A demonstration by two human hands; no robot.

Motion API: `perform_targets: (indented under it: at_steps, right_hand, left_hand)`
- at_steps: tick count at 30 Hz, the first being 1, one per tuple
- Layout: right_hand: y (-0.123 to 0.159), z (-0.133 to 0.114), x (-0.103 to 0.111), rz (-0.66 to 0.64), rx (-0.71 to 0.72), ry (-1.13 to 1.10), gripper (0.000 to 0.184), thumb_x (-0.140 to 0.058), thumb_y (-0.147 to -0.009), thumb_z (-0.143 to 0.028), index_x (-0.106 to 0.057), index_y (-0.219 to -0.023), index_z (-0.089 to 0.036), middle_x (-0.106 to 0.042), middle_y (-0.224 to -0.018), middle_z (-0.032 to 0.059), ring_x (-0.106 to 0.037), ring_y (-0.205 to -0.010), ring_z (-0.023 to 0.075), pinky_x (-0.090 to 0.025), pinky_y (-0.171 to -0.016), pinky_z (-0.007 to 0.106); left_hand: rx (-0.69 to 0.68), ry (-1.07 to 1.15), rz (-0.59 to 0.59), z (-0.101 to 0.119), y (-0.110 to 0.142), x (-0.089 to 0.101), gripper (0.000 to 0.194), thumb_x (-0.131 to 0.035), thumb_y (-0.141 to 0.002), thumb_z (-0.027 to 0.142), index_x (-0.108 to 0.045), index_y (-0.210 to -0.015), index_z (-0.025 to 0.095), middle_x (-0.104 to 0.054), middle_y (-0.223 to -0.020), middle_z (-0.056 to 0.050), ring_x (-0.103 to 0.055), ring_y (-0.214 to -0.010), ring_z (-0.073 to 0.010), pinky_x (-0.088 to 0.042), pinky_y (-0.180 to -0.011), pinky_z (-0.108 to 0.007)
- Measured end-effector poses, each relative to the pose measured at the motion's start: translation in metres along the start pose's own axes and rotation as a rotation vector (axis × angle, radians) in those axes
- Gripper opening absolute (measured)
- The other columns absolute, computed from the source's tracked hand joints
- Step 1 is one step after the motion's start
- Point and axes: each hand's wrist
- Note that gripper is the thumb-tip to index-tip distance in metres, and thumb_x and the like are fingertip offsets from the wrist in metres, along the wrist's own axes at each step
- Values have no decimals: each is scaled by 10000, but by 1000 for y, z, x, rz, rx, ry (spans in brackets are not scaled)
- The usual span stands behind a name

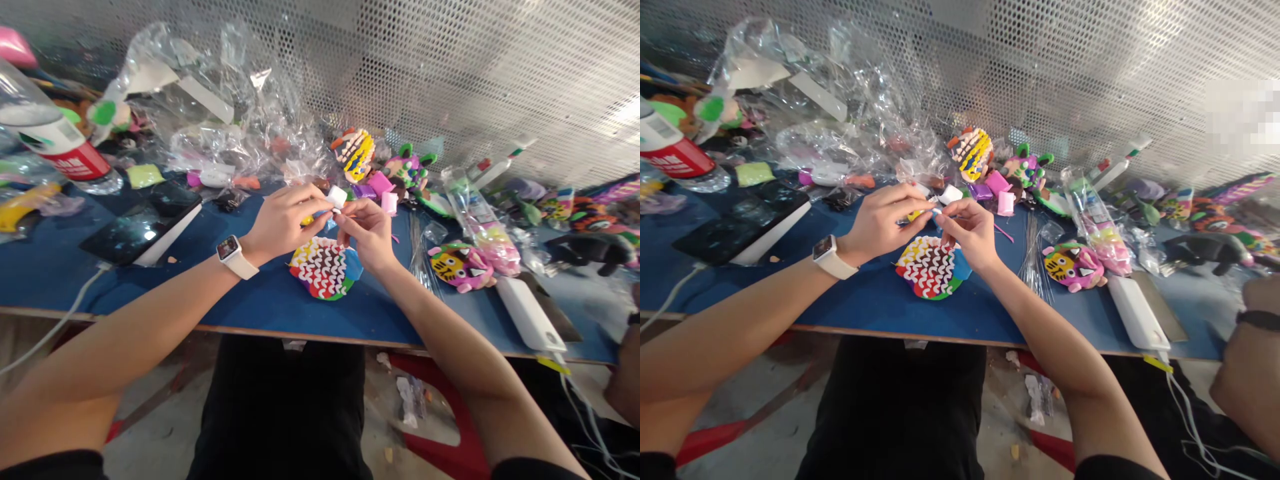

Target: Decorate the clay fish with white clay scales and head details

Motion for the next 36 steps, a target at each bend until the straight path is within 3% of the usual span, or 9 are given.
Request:
perform_targets:
  at_steps: [5, 10, 21, 28, 32, 36]
  right_hand:
    - [0, -2, 0, 6, -17, 58, 447, -934, -786, -573, -646, -913, -255, -689, -826, -42, -608, -483, 78, -460, -418, 248]
    - [1, 0, 1, -15, -17, 19, 382, -933, -808, -521, -709, -958, -251, -740, -884, -21, -619, -487, 80, -455, -426, 251]
    - [-1, -2, 0, -12, -51, 40, 410, -937, -789, -572, -716, -907, -248, -703, -753, -35, -619, -483, 96, -465, -426, 250]
    - [-13, -14, 18, 5, 24, 157, 337, -945, -801, -507, -749, -895, -249, -701, -691, -34, -640, -498, 114, -455, -428, 250]
    - [-17, -38, 35, -142, 77, 396, 274, -911, -849, -453, -834, -995, -235, -799, -874, 20, -669, -562, 127, -530, -506, 286]
    - [-11, -64, 48, -458, 100, 655, 124, -840, -917, -343, -872, -971, -236, -820, -903, 42, -701, -695, 153, -566, -619, 294]
  left_hand:
    - [29, 7, -31, 1, 0, 0, 238, -566, -1101, 317, -776, -1080, 206, -775, -1050, -69, -738, -984, -204, -582, -877, -363]
    - [47, 29, -22, 2, -1, 1, 240, -573, -1109, 359, -763, -1168, 225, -772, -1127, -77, -737, -1067, -214, -585, -936, -376]
    - [-6, -15, -29, 2, -1, 1, 211, -577, -1102, 302, -769, -1092, 214, -777, -1058, -61, -745, -1001, -199, -575, -877, -348]
    - [31, 10, -73, 0, -1, 1, 212, -561, -1078, 246, -762, -1127, 198, -767, -1090, -84, -733, -1022, -221, -580, -912, -374]
    - [42, 7, -105, -4, 1, -2, 189, -579, -1054, 206, -753, -1128, 191, -763, -1100, -83, -729, -1045, -228, -578, -912, -373]
    - [23, 2, -115, -3, 1, -3, 187, -575, -1056, 199, -749, -1123, 178, -768, -1095, -83, -734, -1034, -219, -580, -894, -358]
Point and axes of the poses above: each hand's wrist, its own y-axis away from the middle knuckle, its own x-axis out of the back of the hand, z = x × y
